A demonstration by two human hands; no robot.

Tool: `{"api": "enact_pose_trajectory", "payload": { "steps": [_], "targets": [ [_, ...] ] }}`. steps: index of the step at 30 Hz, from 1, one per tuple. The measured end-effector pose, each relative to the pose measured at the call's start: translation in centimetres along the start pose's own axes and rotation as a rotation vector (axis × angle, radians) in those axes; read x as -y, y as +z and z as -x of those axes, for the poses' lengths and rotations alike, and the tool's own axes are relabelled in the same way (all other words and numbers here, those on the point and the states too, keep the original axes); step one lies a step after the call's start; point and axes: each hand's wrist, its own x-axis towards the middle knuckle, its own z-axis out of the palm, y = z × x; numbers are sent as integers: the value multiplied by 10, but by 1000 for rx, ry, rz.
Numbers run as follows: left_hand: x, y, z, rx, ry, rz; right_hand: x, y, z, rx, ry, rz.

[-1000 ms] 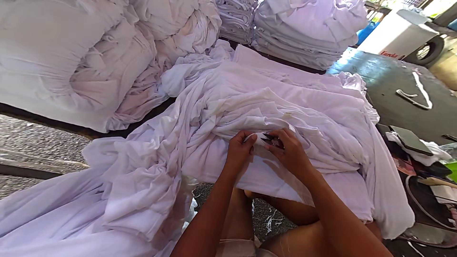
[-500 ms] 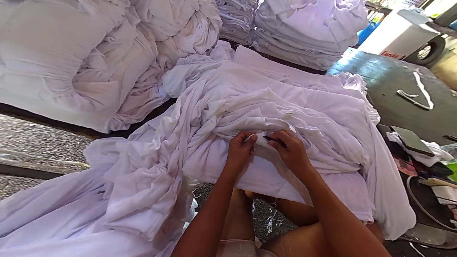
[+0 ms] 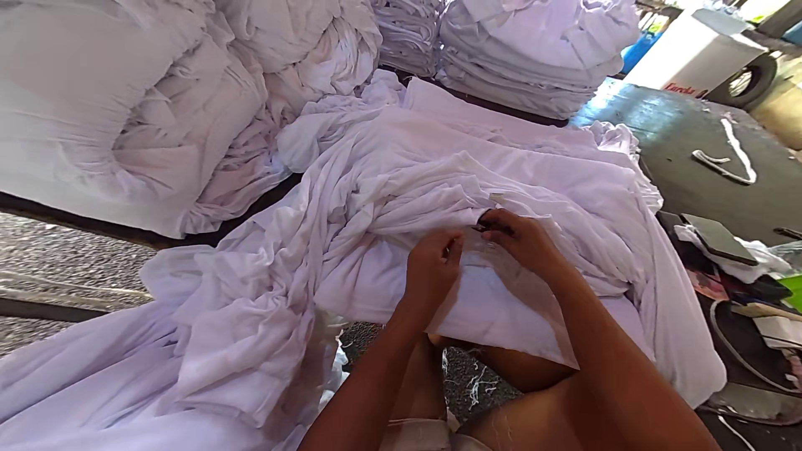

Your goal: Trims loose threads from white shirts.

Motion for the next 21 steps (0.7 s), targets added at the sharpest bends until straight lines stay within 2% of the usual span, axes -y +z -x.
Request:
{"api": "enact_pose_trajectory", "payload": {
  "steps": [2,4,7,12,15,18,21],
  "targets": [
    [-6,5,0,264,-105,-179,0,1,1,19,-4,32],
    [-9,11,-3,389,-175,-316,2,3,4,73,-1,82],
    [-13,13,-4,426,-165,-393,6,6,13,149,25,116],
    [-22,27,-4,361,-134,-405,-1,14,11,17,5,44],
    [-22,35,-8,471,-169,-481,2,14,12,40,42,70],
    [-25,17,-7,583,-244,-343,4,9,24,87,22,157],
    [-20,3,15,437,-194,-108,4,6,40,80,-52,320]
  ]
}}
